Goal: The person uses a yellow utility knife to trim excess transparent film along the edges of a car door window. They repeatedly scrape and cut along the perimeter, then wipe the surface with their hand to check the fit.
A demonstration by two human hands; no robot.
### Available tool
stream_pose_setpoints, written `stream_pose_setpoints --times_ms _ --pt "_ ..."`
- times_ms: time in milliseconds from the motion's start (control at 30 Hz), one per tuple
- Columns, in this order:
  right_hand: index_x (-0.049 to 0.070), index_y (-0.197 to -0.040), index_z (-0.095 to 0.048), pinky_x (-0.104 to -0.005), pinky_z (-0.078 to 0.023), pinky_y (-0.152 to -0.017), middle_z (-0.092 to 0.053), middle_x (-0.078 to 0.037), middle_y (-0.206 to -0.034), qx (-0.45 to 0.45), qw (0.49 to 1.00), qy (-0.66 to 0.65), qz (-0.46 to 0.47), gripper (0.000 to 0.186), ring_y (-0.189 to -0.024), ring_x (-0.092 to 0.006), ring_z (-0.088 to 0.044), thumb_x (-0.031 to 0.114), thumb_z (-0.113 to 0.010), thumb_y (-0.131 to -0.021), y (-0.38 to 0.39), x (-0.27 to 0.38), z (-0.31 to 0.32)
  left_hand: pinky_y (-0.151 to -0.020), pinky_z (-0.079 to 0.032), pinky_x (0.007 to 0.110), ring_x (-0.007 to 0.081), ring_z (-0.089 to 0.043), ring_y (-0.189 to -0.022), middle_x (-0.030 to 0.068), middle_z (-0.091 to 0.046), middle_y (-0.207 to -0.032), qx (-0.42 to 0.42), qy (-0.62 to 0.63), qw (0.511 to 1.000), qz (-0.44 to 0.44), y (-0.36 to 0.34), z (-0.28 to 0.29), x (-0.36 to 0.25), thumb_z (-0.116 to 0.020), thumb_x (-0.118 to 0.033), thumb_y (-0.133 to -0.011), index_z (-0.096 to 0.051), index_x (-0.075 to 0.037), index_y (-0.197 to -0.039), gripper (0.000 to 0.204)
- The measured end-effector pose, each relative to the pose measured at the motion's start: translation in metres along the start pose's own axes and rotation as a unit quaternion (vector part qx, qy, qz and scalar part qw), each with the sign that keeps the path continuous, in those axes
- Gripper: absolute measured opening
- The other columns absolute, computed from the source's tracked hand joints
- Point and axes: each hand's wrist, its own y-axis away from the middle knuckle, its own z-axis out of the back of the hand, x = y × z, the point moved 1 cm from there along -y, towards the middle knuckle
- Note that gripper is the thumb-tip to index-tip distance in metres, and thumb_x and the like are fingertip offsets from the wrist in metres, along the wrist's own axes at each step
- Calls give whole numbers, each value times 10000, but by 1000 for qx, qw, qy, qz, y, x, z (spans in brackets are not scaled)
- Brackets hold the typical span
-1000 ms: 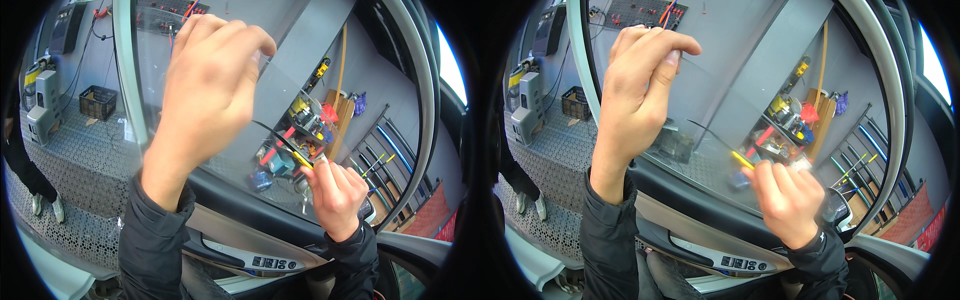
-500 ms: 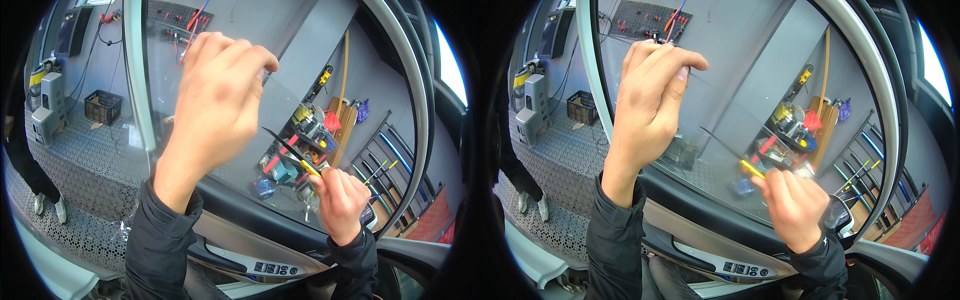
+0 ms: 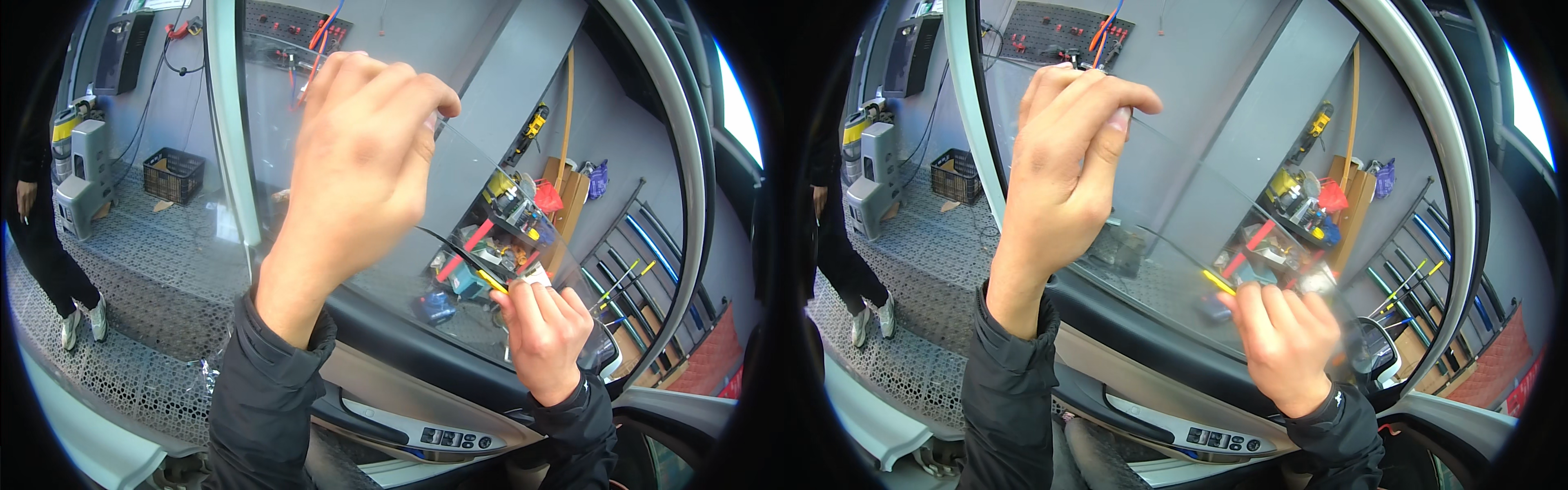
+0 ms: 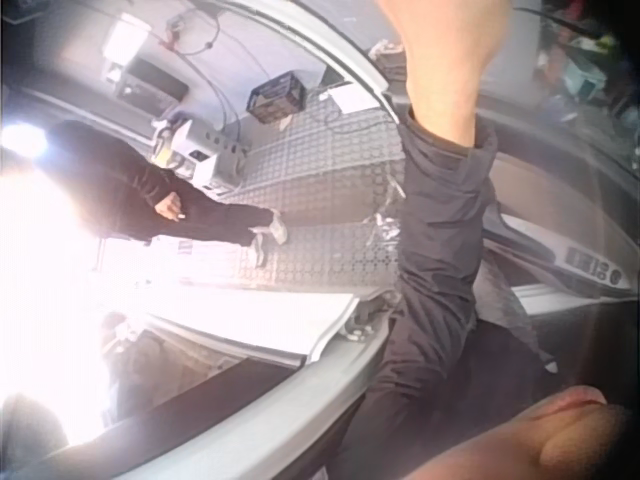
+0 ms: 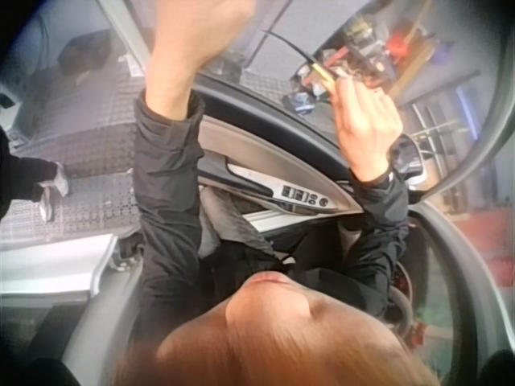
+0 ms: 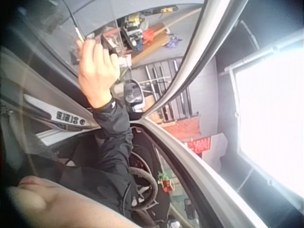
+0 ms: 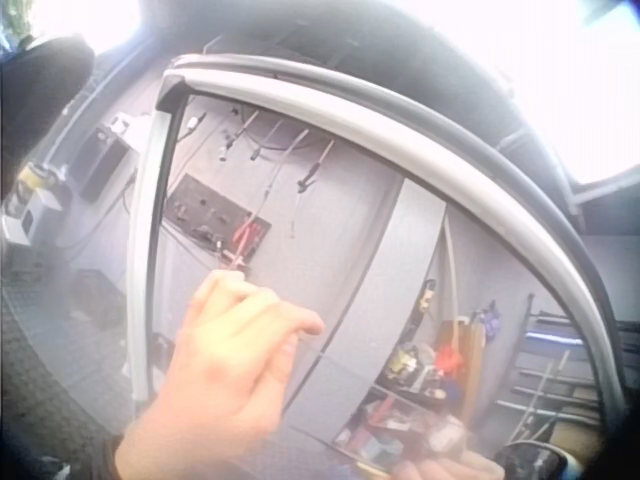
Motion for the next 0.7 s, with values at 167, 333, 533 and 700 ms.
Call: stream_pose_setpoints --times_ms 167,333,533,700 --pt "52 -863 -649 -355 -343 -566 -455 -30 -657 -36 998 -50 2 217 -572 -206 -482 216 -788 -893 5 -2 -1 -987 -397 403 285 -550 -967 75 -642 -887 -2 -4 1000 -6 5 -1 2 -579 -25 -946 -711 -67 -1026 160" --pt "2 -919 -641 -423 -388 -601 -536 -114 -744 -50 998 9 -47 164 -654 -298 -532 140 -727 -948 9 2 -7 -1042 -372 468 319 -576 -1025 114 -639 -936 -19 43 999 -1 3 -5 -3 -614 3 -841 -676 -56 -1003 183" --pt "-49 -1031 -625 -462 -414 -714 -565 -185 -864 -51 992 2 -113 94 -775 -373 -555 43 -615 -1018 22 11 -25 -1145 -339 543 352 -547 -1036 139 -579 -950 -61 99 993 9 -1 8 -1 -592 39 -824 -624 -8 -1009 193" --pt "-24 -934 -583 -481 -431 -819 -488 -183 -798 -26 995 -33 -94 120 -773 -401 -519 61 -601 -1017 31 25 -26 -1143 -336 542 351 -550 -1031 135 -569 -945 -26 82 996 19 4 19 0 -594 38 -836 -625 -10 -1034 206"
